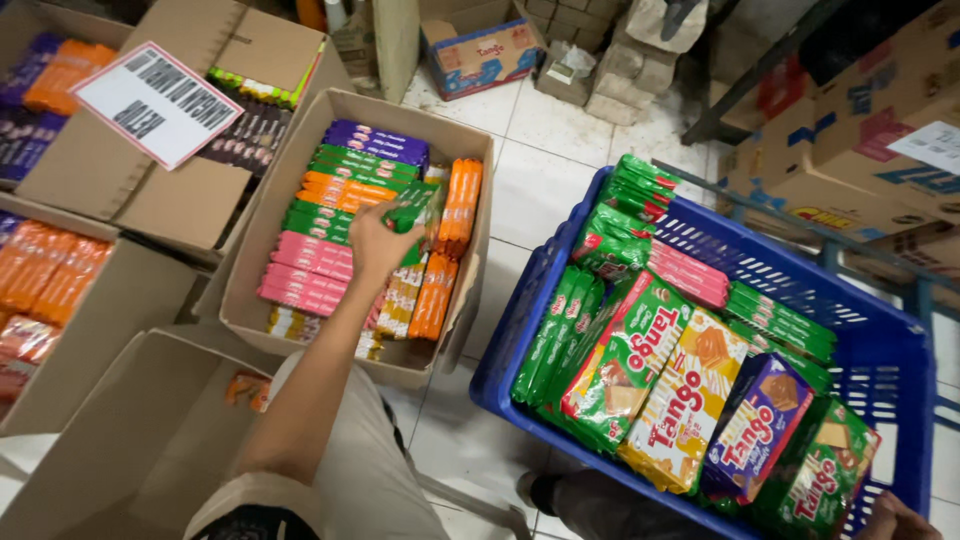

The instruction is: The person transfers packets of Tango snacks from a cardboard box into a blue plastic basket. They handle multiple colors and varieties, arranging them in the basket by hand.

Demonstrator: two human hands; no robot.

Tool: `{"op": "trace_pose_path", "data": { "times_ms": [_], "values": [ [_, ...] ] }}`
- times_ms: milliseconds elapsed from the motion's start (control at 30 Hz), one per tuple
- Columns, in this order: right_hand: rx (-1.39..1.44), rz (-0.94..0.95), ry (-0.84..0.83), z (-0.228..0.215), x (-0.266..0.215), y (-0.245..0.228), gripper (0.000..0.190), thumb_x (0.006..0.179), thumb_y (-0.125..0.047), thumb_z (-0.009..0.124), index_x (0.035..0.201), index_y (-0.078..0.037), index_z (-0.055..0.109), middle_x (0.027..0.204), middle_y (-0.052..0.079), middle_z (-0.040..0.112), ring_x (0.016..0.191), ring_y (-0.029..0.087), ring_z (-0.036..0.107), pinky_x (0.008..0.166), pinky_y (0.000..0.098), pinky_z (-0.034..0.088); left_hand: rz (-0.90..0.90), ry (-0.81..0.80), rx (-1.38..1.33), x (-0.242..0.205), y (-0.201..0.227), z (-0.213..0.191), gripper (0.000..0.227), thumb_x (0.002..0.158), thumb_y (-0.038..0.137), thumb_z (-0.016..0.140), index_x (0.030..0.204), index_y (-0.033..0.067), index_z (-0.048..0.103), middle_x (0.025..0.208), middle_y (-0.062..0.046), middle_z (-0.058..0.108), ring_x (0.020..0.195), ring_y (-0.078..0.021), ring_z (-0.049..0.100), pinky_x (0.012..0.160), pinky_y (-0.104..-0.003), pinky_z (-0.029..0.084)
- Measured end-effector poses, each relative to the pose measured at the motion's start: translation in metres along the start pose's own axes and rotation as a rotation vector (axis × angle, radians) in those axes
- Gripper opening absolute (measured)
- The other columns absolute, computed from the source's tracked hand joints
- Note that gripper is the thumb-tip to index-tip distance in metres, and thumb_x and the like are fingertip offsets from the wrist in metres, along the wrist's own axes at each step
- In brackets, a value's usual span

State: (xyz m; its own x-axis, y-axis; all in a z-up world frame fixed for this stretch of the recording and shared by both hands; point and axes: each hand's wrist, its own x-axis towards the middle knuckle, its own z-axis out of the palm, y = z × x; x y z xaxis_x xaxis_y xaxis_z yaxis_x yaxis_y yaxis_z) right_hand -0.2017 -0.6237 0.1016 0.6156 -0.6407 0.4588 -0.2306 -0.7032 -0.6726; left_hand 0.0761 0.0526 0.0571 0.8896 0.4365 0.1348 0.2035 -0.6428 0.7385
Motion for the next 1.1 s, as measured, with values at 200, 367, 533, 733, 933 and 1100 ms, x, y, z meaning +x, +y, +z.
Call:
{"op": "trace_pose_path", "data": {
  "times_ms": [200,367,533,733,933,1100],
  "values": [
    [0.179,-0.085,-0.166,0.003,-0.002,0.001,0.020,0.119,-0.005,0.062,0.135,0.006,0.057,0.114,0.022,0.059,0.095,0.027,0.060,0.080,0.0323,0.048,-0.112,-0.043,-0.384,-0.076,0.058,-0.131,0.040,0.077,0.014,0.073,0.117,0.0137,0.070,0.115,-0.008,0.072,0.096,-0.0176,0.067,0.075,-0.036,0.058],
    [0.311,-0.153,-0.253,-0.011,0.000,0.001,0.027,0.113,0.001,0.059,0.137,0.011,0.056,0.116,0.026,0.061,0.094,0.030,0.063,0.081,0.0320,0.050,0.133,-0.176,-0.642,-0.127,0.096,-0.180,0.044,0.076,0.019,0.061,0.117,0.0061,0.068,0.119,-0.011,0.071,0.112,-0.0215,0.065,0.090,-0.034,0.053],
    [1.005,0.176,-0.503,-0.001,-0.074,-0.176,0.050,0.106,-0.039,0.040,0.129,0.004,0.051,0.125,0.026,0.061,0.086,0.041,0.070,0.077,0.0433,0.060,-0.086,-0.561,-1.235,-0.177,0.161,-0.170,0.075,0.061,0.043,0.079,0.117,-0.0046,0.066,0.117,-0.022,0.070,0.102,-0.0306,0.069,0.082,-0.037,0.057],
    [1.647,0.256,-0.804,-0.007,-0.146,-0.216,0.129,0.089,-0.055,0.097,0.155,0.005,0.003,0.149,0.033,0.039,0.128,0.046,0.054,0.105,0.0591,0.047,-0.209,-0.925,-1.460,-0.263,0.247,-0.132,0.082,0.066,0.048,0.090,0.121,-0.0061,0.061,0.117,-0.020,0.071,0.098,-0.0251,0.070,0.080,-0.035,0.058],
    [1.131,0.959,-0.291,-0.050,-0.124,-0.258,0.080,0.069,-0.015,0.061,0.145,-0.001,0.042,0.132,0.025,0.060,0.116,0.040,0.058,0.096,0.0548,0.047,-0.009,-0.916,-1.295,-0.344,0.272,-0.077,0.072,0.083,0.042,0.081,0.133,-0.0025,0.054,0.130,-0.017,0.064,0.118,-0.0220,0.061,0.100,-0.033,0.048],
    [1.036,0.980,-0.241,-0.055,-0.074,-0.217,0.067,0.078,-0.011,0.057,0.142,-0.001,0.045,0.133,0.018,0.059,0.120,0.034,0.056,0.100,0.0489,0.045,0.248,-1.127,-0.829,-0.343,0.294,-0.081,0.077,0.091,0.043,0.065,0.150,0.0051,0.032,0.155,-0.014,0.035,0.140,-0.0265,0.045,0.108,-0.040,0.045]
  ]
}}
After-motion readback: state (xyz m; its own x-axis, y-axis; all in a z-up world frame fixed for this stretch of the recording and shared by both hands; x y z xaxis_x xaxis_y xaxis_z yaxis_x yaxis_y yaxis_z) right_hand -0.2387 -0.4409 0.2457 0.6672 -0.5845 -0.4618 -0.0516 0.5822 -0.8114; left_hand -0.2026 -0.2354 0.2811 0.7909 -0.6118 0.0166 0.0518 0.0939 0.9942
